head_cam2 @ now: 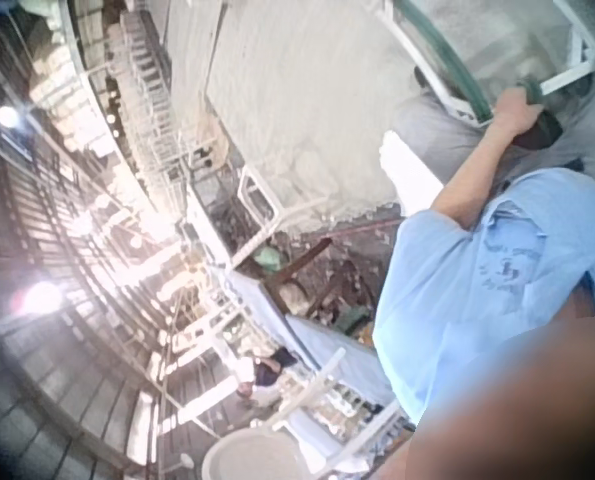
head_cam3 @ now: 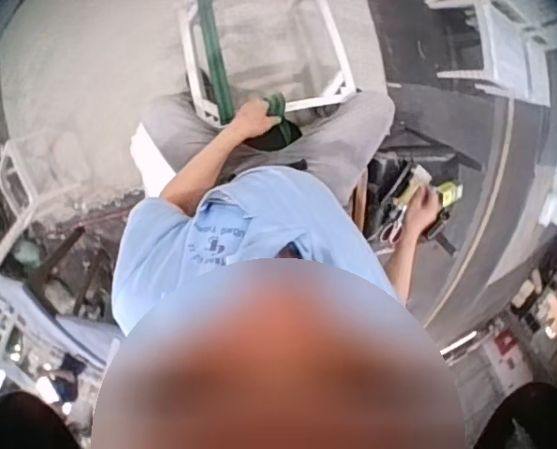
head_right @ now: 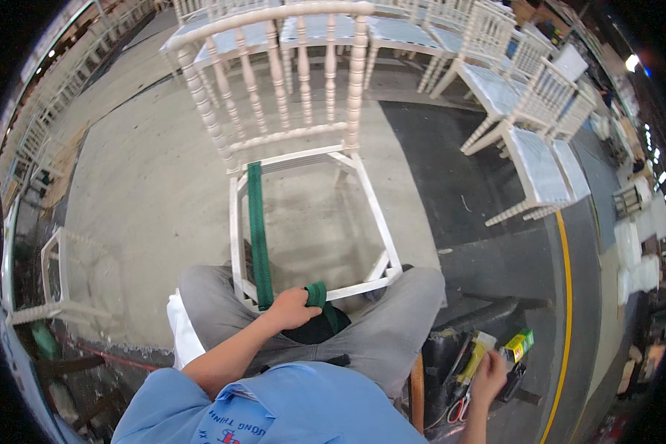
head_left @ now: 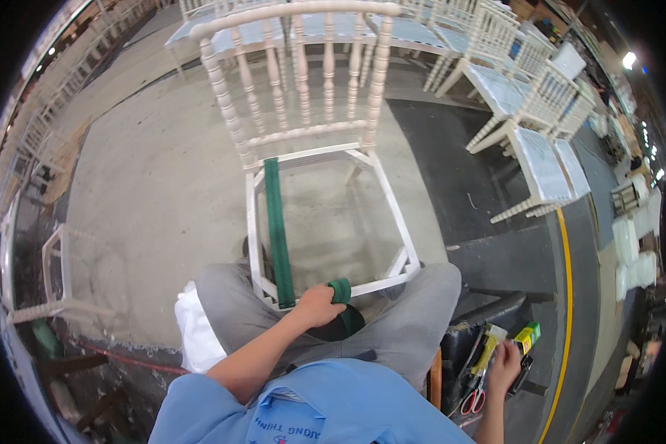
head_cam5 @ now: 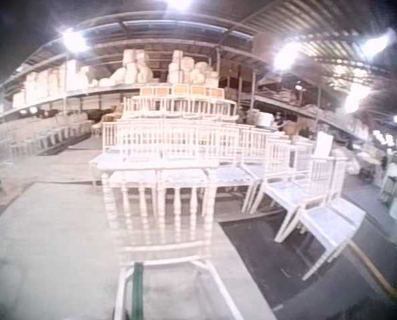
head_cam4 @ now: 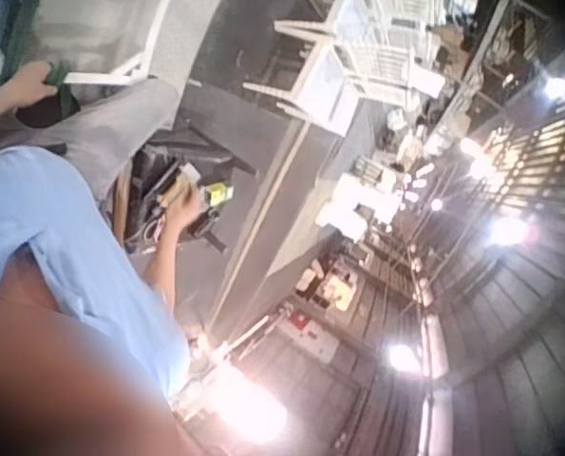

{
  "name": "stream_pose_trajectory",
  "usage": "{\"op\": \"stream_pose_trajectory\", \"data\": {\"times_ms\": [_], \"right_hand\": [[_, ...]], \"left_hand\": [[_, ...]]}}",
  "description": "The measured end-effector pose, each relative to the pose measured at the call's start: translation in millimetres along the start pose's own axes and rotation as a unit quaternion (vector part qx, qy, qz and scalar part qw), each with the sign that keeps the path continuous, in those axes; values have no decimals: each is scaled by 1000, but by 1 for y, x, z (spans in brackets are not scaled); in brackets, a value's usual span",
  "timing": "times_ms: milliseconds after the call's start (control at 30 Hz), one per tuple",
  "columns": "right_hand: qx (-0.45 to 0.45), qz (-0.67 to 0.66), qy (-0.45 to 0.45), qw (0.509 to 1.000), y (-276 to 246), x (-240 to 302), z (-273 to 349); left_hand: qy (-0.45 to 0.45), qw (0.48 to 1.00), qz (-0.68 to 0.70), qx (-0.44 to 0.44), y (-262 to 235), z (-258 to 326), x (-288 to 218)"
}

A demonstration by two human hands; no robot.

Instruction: The person sits on the floor and attaches green straps to the seat frame of a white wooden chair. They position each strap, secure it with a staple gun, and trim excess material with scissors. The process is repeated for multiple straps across the seat.

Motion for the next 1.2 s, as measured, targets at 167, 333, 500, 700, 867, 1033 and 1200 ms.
{"op": "stream_pose_trajectory", "data": {"times_ms": [167, 333, 500, 700, 867, 1033, 1200], "right_hand": [[331, -205, -86, 917, 157, 184, 24], [585, -231, -29, 776, 255, 260, 86], [671, -227, -2, 706, 281, 259, 117], [737, -4, -125, 664, 289, 235, 128], [745, 64, -197, 635, 292, 223, 118], [633, -288, 7, 718, 270, 264, 50], [519, -364, 63, 771, 262, 293, 14]], "left_hand": [[87, 909, 406, -29, -66, -5, -108], [149, 901, 388, -123, -129, -6, -128], [50, 824, 513, -237, -130, 4, -75], [3, 721, 621, -308, -140, 5, -34], [39, 674, 668, -312, -145, -18, -47], [46, 758, 612, -221, -90, -22, -66], [50, 780, 598, -178, -29, -30, -94]]}}
Point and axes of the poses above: each hand's wrist, its own z-axis away from the middle knuckle, its own y-axis out of the palm, x = y × z, the point moved 7 cm from there along -z, towards the middle knuckle, and after that the axes turned 12 degrees about y, right-handed, at the moved point
